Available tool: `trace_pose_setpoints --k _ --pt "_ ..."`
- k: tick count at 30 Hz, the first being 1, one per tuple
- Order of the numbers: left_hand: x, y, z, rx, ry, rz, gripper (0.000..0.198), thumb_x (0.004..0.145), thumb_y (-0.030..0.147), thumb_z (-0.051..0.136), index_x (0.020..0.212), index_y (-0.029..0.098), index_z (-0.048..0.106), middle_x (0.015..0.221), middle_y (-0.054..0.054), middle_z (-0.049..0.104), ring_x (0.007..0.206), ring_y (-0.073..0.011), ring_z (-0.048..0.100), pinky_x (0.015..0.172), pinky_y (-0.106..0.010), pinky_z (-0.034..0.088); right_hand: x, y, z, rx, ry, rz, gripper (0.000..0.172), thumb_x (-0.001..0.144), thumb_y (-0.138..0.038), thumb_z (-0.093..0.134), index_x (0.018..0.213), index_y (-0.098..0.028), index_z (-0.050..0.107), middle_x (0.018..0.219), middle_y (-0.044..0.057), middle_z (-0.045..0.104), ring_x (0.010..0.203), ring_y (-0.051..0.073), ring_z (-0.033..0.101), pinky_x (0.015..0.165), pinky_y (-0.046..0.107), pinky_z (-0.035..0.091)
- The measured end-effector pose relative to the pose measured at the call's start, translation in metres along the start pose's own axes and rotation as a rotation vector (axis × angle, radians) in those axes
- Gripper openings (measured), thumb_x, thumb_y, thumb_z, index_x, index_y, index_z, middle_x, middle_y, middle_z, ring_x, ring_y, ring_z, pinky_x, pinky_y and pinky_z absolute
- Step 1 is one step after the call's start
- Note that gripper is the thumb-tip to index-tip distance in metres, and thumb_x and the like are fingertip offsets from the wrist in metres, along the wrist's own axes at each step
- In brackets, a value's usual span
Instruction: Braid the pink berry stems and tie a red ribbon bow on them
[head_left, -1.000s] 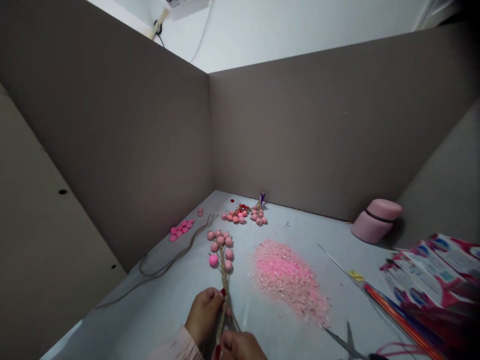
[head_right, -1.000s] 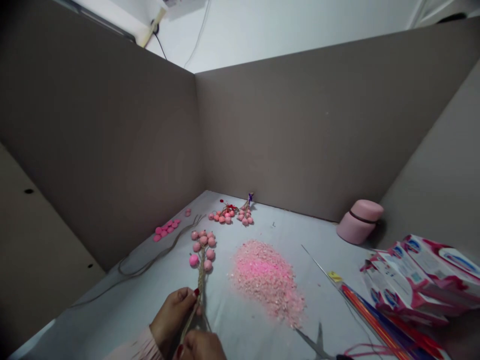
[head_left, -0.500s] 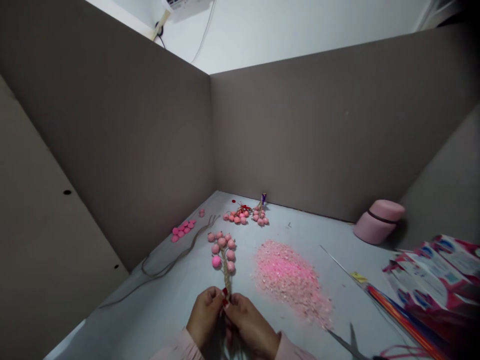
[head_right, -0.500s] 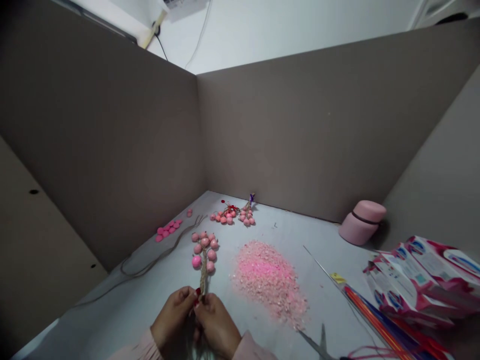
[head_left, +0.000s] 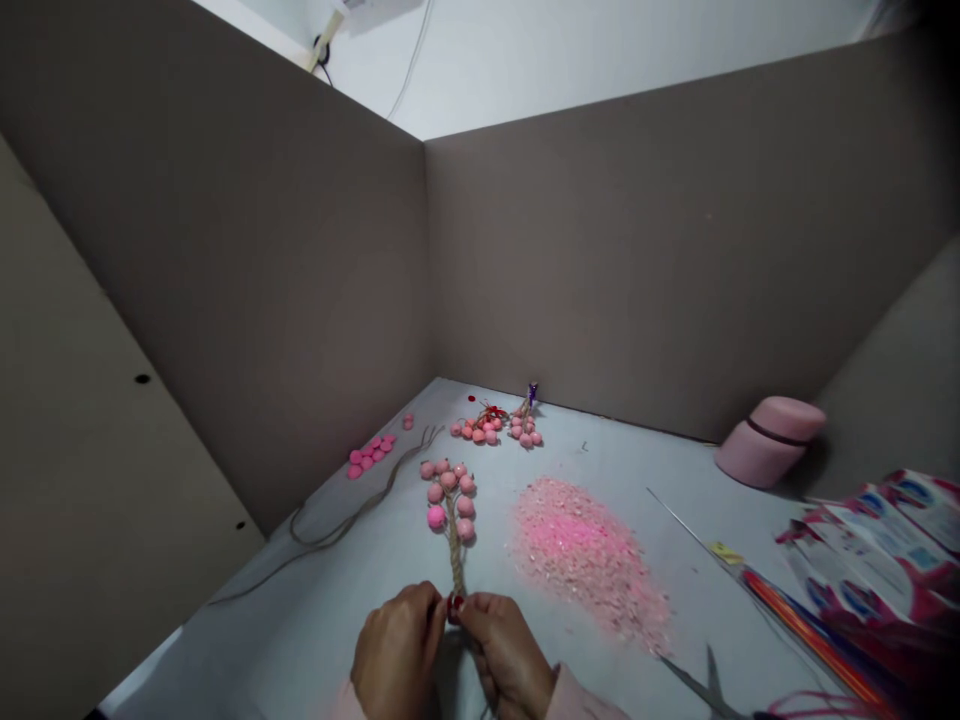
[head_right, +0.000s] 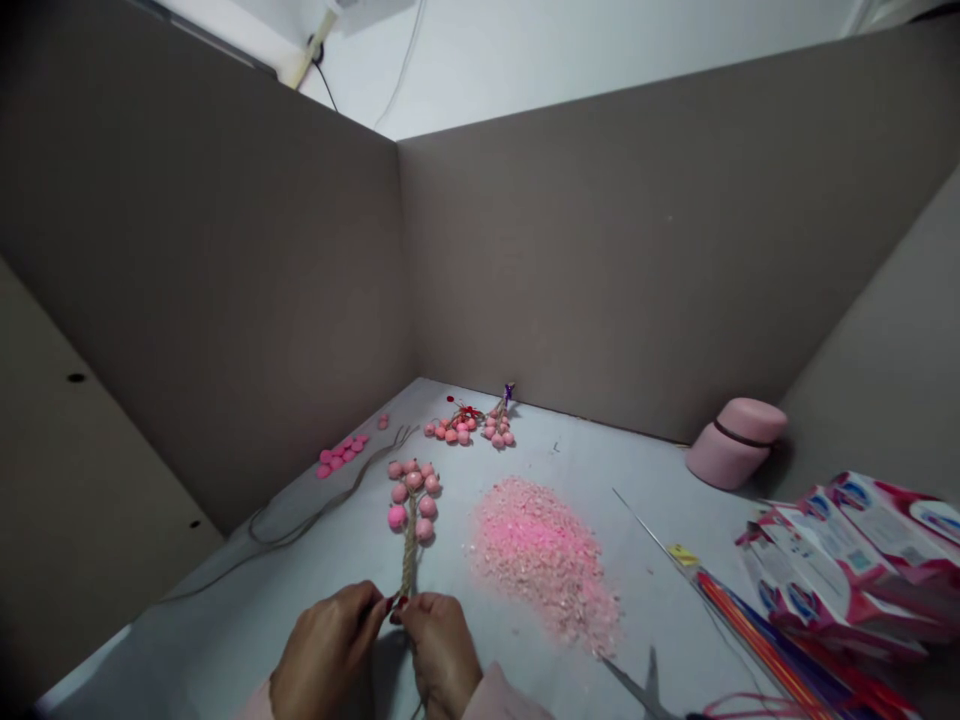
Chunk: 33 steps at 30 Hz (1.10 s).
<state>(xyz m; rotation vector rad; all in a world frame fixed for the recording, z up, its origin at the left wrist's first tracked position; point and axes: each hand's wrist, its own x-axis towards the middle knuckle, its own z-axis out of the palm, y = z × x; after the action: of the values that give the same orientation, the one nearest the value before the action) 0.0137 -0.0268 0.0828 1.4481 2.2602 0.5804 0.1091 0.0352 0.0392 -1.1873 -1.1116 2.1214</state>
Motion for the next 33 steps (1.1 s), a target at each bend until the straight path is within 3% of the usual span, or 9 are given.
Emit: trace_pose_setpoints --k 5,9,12,15,17,20,26,29,33 --pt "-0.013 0.004 0.020 0.142 -0.158 0.026 0.033 0.083 0.019 0.029 0.098 0.019 0.059 0.094 -0.015 0.068 0.086 -0.0306 0.064 0.066 -0.034 0.042 -0.004 -0.007 0.000 0.016 -0.041 0.067 0.026 0.061 -0.026 0.060 0.047 -0.019 0.040 0.034 -0.011 0.028 0.031 0.002 0.013 0.036 0.021 0.003" --pt "-0.025 -0.003 0.020 0.147 -0.360 0.067 0.028 0.079 0.023 0.038 0.076 0.021 0.066 0.083 -0.015 0.070 0.078 -0.0331 0.065 0.061 -0.036 0.043 -0.003 -0.009 -0.003 0.000 -0.066 0.129 0.023 0.064 -0.021 0.056 0.049 -0.020 0.039 0.032 -0.012 0.026 0.028 0.002 0.011 0.034 0.020 0.001" --pt "-0.026 -0.007 0.008 -0.042 -0.144 0.142 0.032 0.083 0.034 0.035 0.072 0.023 0.063 0.081 -0.011 0.067 0.080 -0.0263 0.062 0.070 -0.032 0.043 0.000 -0.006 -0.004 -0.006 -0.077 0.130 0.022 0.065 -0.021 0.052 0.048 -0.020 0.037 0.031 -0.013 0.025 0.027 0.002 0.011 0.033 0.020 0.001" --pt "-0.011 -0.008 0.008 -0.398 0.082 0.024 0.025 0.083 0.034 0.032 0.091 0.021 0.052 0.090 -0.009 0.063 0.085 -0.0207 0.058 0.077 -0.029 0.039 0.002 -0.002 -0.004 -0.007 -0.091 0.100 0.025 0.065 -0.023 0.052 0.047 -0.020 0.035 0.032 -0.012 0.025 0.028 0.001 0.013 0.034 0.020 0.002" --pt "0.004 -0.009 0.017 -0.608 -0.003 -0.064 0.023 0.080 0.035 0.036 0.092 0.019 0.048 0.080 -0.005 0.060 0.077 -0.0198 0.056 0.074 -0.029 0.039 0.003 -0.002 -0.005 -0.012 -0.099 0.082 0.025 0.064 -0.024 0.052 0.046 -0.020 0.035 0.032 -0.012 0.026 0.029 0.001 0.014 0.035 0.020 0.004" --pt "0.021 -0.012 0.032 -0.701 -0.083 -0.091 0.025 0.073 0.045 0.045 0.066 0.021 0.047 0.063 0.001 0.050 0.066 -0.0171 0.048 0.068 -0.028 0.036 0.002 -0.002 -0.006 -0.035 -0.094 0.061 0.024 0.064 -0.026 0.053 0.047 -0.020 0.037 0.032 -0.012 0.027 0.029 0.002 0.015 0.035 0.020 0.005" --pt "0.024 -0.025 0.037 -0.935 -0.329 -0.213 0.047 0.051 0.065 0.056 0.052 0.021 0.041 0.040 0.009 0.033 0.039 -0.0073 0.026 0.041 -0.023 0.020 0.001 -0.001 -0.006 -0.088 -0.114 -0.005 0.021 0.059 -0.033 0.055 0.050 -0.019 0.041 0.037 -0.010 0.033 0.034 0.004 0.024 0.038 0.019 0.015" --pt "0.021 -0.025 0.039 -1.026 -0.298 -0.269 0.048 0.046 0.063 0.062 0.051 0.020 0.042 0.037 0.010 0.033 0.037 -0.0059 0.024 0.040 -0.022 0.017 0.002 -0.004 -0.011 -0.143 -0.133 -0.072 0.020 0.059 -0.034 0.055 0.053 -0.018 0.044 0.042 -0.007 0.039 0.040 0.006 0.032 0.042 0.020 0.021" --pt "0.016 -0.017 0.042 -1.108 -0.164 -0.237 0.041 0.052 0.052 0.067 0.050 0.019 0.043 0.041 0.008 0.040 0.040 -0.0058 0.030 0.043 -0.020 0.022 -0.005 -0.013 -0.024 -0.258 -0.111 -0.200 0.019 0.061 -0.031 0.056 0.052 -0.017 0.047 0.046 -0.006 0.041 0.046 0.008 0.034 0.045 0.021 0.022"
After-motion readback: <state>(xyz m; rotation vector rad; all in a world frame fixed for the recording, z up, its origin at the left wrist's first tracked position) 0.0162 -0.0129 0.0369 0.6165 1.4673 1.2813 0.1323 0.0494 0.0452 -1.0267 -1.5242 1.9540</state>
